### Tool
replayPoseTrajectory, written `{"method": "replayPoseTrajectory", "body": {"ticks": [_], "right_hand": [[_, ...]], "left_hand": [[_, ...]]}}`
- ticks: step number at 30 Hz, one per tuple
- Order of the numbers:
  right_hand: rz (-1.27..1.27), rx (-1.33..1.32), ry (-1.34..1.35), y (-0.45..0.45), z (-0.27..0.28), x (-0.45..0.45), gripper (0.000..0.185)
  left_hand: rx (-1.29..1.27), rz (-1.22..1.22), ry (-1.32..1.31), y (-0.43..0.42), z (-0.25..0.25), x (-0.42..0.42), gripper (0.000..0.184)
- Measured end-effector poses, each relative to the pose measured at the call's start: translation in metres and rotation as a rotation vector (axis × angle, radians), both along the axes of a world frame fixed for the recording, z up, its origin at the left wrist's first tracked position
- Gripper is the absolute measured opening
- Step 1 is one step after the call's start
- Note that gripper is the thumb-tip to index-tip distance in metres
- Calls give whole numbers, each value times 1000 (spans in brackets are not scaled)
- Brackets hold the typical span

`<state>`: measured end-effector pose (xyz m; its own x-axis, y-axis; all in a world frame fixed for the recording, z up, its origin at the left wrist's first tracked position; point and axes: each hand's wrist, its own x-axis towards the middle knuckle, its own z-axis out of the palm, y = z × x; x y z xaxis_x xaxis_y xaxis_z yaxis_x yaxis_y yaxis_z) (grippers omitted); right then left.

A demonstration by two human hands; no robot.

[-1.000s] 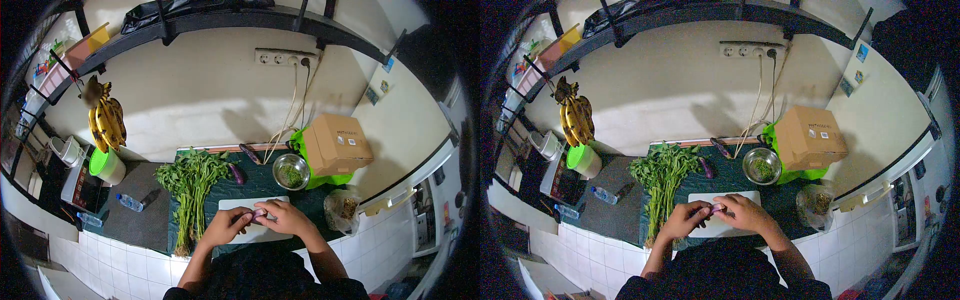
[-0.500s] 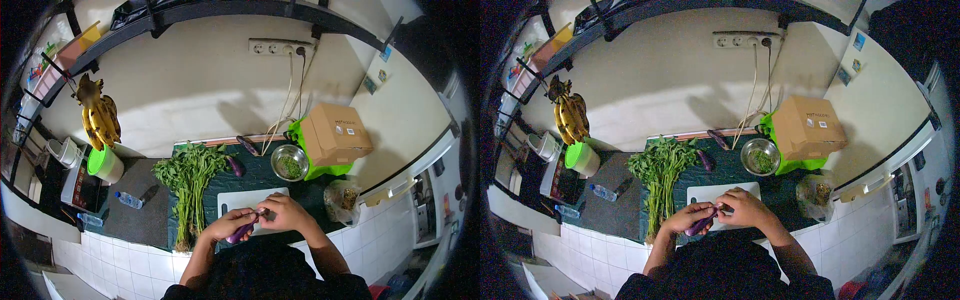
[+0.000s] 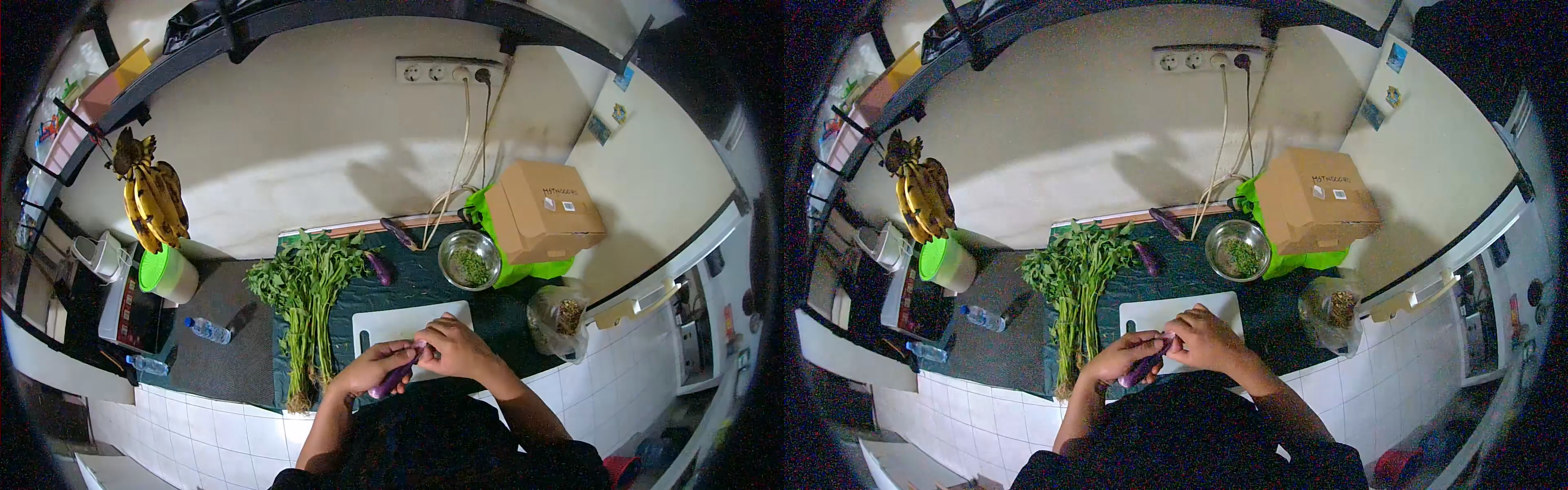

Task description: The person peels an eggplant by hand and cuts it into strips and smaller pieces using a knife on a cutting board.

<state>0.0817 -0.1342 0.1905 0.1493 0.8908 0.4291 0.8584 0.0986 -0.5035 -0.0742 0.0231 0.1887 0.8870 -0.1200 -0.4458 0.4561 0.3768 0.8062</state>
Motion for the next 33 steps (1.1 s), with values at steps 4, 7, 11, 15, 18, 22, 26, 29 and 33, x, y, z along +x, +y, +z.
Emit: {"method": "replayPoseTrajectory", "body": {"ticks": [4, 7, 11, 15, 18, 22, 26, 29, 33], "right_hand": [[-56, -32, 19, -4, -3, -2, 22], [-58, -62, 177, -8, -11, -3, 18], [20, -116, 322, -14, -11, 0, 17], [79, -212, 364, -13, 12, 1, 25], [82, -232, 180, -13, -2, 0, 30], [96, -358, 178, -16, -14, -2, 37], [68, -285, 199, -21, -5, -11, 35], [30, -245, 177, -28, 0, -15, 32], [60, -335, 149, -37, 11, -17, 33]], "left_hand": [[149, 16, -22, -4, 13, 5, 37], [306, -39, -110, 3, 9, 9, 36], [375, -148, -188, 13, 8, 6, 38], [326, -50, -234, 15, 8, 6, 40], [601, -133, -181, 14, 20, 6, 40], [717, -138, -216, 6, 16, 2, 39], [663, -208, -211, 6, 8, 1, 38], [558, -244, -208, 7, 3, 1, 37], [424, -328, -180, -2, 14, 2, 37]]}}
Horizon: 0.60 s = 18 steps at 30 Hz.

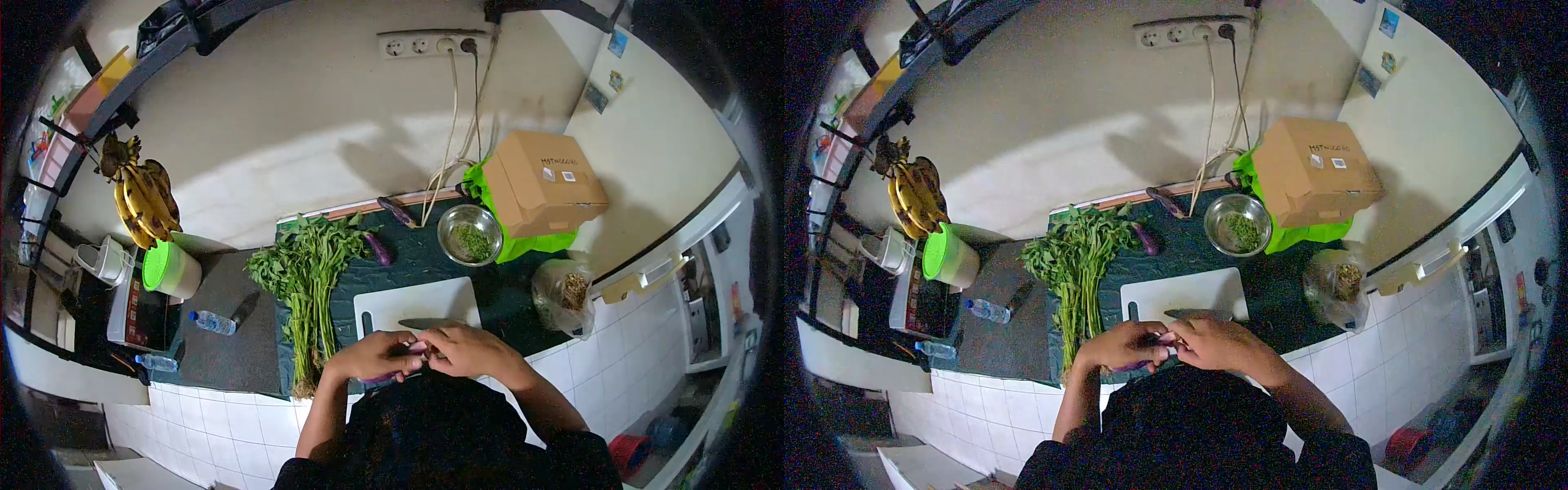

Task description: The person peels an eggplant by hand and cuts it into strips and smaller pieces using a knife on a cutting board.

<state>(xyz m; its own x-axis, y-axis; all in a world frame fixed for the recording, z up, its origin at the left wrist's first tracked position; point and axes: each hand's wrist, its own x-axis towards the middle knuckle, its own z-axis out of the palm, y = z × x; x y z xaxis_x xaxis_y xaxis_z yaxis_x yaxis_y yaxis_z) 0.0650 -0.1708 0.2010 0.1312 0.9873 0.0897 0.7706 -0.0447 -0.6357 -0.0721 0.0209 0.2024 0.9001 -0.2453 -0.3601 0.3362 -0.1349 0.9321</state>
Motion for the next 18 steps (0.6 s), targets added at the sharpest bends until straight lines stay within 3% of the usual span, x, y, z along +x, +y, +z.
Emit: {"method": "replayPoseTrajectory", "body": {"ticks": [4, 6, 7, 9, 10, 13, 18], "right_hand": [[-48, -51, -117, -9, -8, -7, 27], [-58, -31, -135, -11, -13, -9, 25], [-64, -10, -156, -12, -14, -9, 22], [-85, -46, -123, -13, -13, -12, 22], [-102, -80, -91, -14, -12, -14, 22], [-167, -106, -95, -18, -18, -19, 23], [-223, -168, -67, -26, -22, -20, 25]], "left_hand": [[181, -138, -123, -4, -3, 4, 42], [411, -140, -446, -5, -15, 4, 37], [409, -144, -447, -7, -15, 4, 37], [651, -138, -504, -15, -11, 2, 28], [647, -143, -504, -22, -6, 0, 28], [1080, -114, -441, -44, 22, -2, 22], [1078, -154, -322, -55, 30, 4, 26]]}}
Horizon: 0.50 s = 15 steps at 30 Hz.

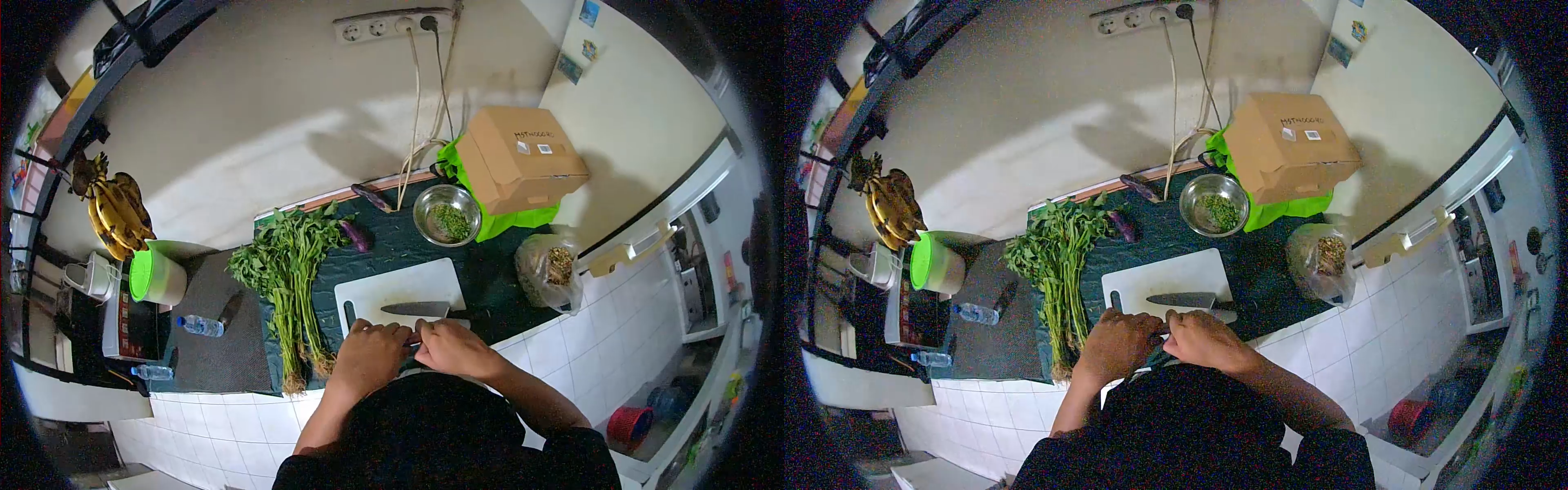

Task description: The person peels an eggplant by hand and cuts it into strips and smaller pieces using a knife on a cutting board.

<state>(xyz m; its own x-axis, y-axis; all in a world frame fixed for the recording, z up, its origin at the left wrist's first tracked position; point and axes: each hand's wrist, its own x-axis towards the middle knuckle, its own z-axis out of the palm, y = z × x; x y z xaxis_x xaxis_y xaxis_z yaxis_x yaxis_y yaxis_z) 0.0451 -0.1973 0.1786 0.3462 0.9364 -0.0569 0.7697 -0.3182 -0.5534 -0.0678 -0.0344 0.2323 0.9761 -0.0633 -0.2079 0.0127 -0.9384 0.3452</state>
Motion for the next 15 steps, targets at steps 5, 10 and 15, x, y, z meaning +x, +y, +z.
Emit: {"method": "replayPoseTrajectory", "body": {"ticks": [5, 10, 15], "right_hand": [[-4, 94, 233, -19, -29, 7, 27], [-43, 253, 618, -46, -19, 23, 5], [-34, 403, 794, -52, -10, 41, 10]], "left_hand": [[-139, 27, 62, -1, -12, 8, 28], [-510, 7, -244, 15, -18, 16, 28], [-786, 197, -102, 4, -17, 28, 21]]}}
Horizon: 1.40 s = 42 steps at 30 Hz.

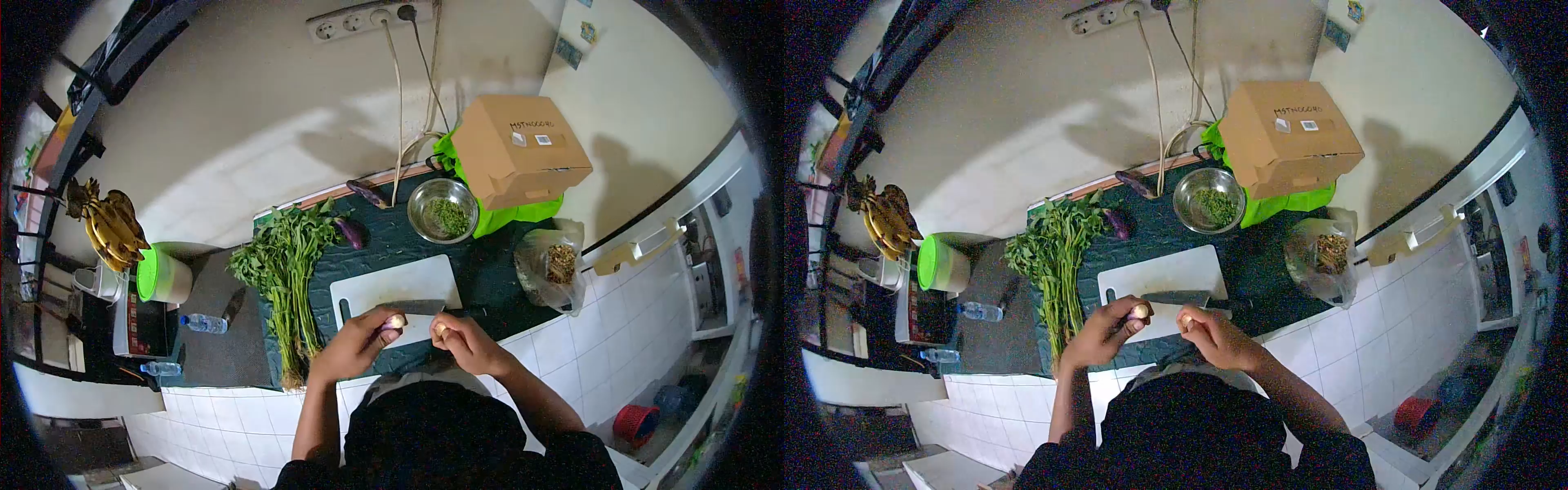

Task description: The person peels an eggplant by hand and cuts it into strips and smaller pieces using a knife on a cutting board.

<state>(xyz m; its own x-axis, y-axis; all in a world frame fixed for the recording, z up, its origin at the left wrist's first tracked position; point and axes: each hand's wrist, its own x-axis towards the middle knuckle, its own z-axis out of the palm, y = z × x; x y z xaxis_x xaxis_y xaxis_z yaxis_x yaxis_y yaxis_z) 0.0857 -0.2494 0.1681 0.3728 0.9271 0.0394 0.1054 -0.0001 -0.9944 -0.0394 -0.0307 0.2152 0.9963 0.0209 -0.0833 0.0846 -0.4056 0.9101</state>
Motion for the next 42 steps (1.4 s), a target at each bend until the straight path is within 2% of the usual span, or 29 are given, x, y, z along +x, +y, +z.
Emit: {"method": "replayPoseTrajectory", "body": {"ticks": [3, 4, 5, 6, 7, 10, 12, 13, 14, 15, 17, 18, 19, 21, 22, 24, 25, 27, 28, 29, 31, 33, 35, 37, 40, 42], "right_hand": [[-84, -5, 40, -10, -14, 14, 11], [-137, -30, 46, -13, -28, 14, 11], [-197, -58, 54, -18, -43, 14, 13], [-259, -81, -53, -25, -59, 16, 13], [-320, -217, -44, -33, -53, 16, 15], [-587, -362, -102, -62, -116, 23, 22], [-760, -380, -161, -90, -133, 43, 24], [-912, -363, -449, -99, -133, 56, 15], [-988, -407, -370, -115, -132, 70, 13], [-1110, -278, -408, -125, -124, 87, 12], [-1304, -341, -687, -140, -110, 121, 14], [-1326, -396, -698, -143, -89, 136, 16], [-1331, -393, -701, -149, -91, 151, 16], [-1263, -698, -764, -160, -111, 179, 19], [-1269, -691, -767, -163, -122, 191, 19], [-1213, -671, -720, -163, -136, 205, 30], [-1201, -661, -724, -161, -137, 206, 30], [-1252, -709, -815, -147, -141, 199, 43], [-1236, -660, -1145, -136, -137, 187, 51], [-1201, -644, -1138, -124, -134, 169, 51], [-1110, -546, -1075, -87, -98, 122, 47], [-761, -516, -561, -61, -101, 82, 38], [-319, -398, -223, -26, -67, 45, 41], [-79, -300, -241, 6, -44, 16, 36], [76, -180, -191, 45, -2, -13, 35], [137, -290, -134, 63, 13, -20, 36]], "left_hand": [[-108, 117, 78, -18, -10, 6, 21], [-281, 228, -25, -30, -34, 6, 24], [-394, 337, 38, -40, -36, 8, 31], [-481, 422, 49, -50, -44, 9, 35], [-568, 512, 65, -59, -48, 12, 41], [-672, 711, 108, -76, -64, 20, 54], [-685, 733, 143, -76, -74, 21, 54], [-698, 767, 178, -75, -74, 23, 54], [-783, 767, 200, -74, -73, 24, 52], [-784, 762, 195, -72, -76, 24, 52], [-1098, 667, 134, -66, -91, 24, 50], [-1220, 589, 143, -59, -102, 22, 39], [-1219, 583, 140, -61, -98, 23, 39], [-1089, 604, 146, -64, -87, 26, 30], [-1210, 588, 115, -64, -82, 26, 33], [-1272, 594, 113, -64, -72, 28, 34], [-1335, 607, 112, -64, -69, 28, 35], [-1283, 685, 92, -58, -66, 27, 39], [-1302, 589, 79, -50, -68, 23, 36], [-1318, 496, 70, -41, -70, 16, 34], [-1228, 529, 96, -28, -69, 12, 37], [-1214, 469, 74, -13, -69, 8, 39], [-1262, 521, 59, -5, -58, 9, 37], [-1416, 425, 2, 4, -55, 6, 35], [-1427, 415, -53, 12, -59, 3, 38], [-1480, 457, -104, 12, -59, 7, 39]]}}
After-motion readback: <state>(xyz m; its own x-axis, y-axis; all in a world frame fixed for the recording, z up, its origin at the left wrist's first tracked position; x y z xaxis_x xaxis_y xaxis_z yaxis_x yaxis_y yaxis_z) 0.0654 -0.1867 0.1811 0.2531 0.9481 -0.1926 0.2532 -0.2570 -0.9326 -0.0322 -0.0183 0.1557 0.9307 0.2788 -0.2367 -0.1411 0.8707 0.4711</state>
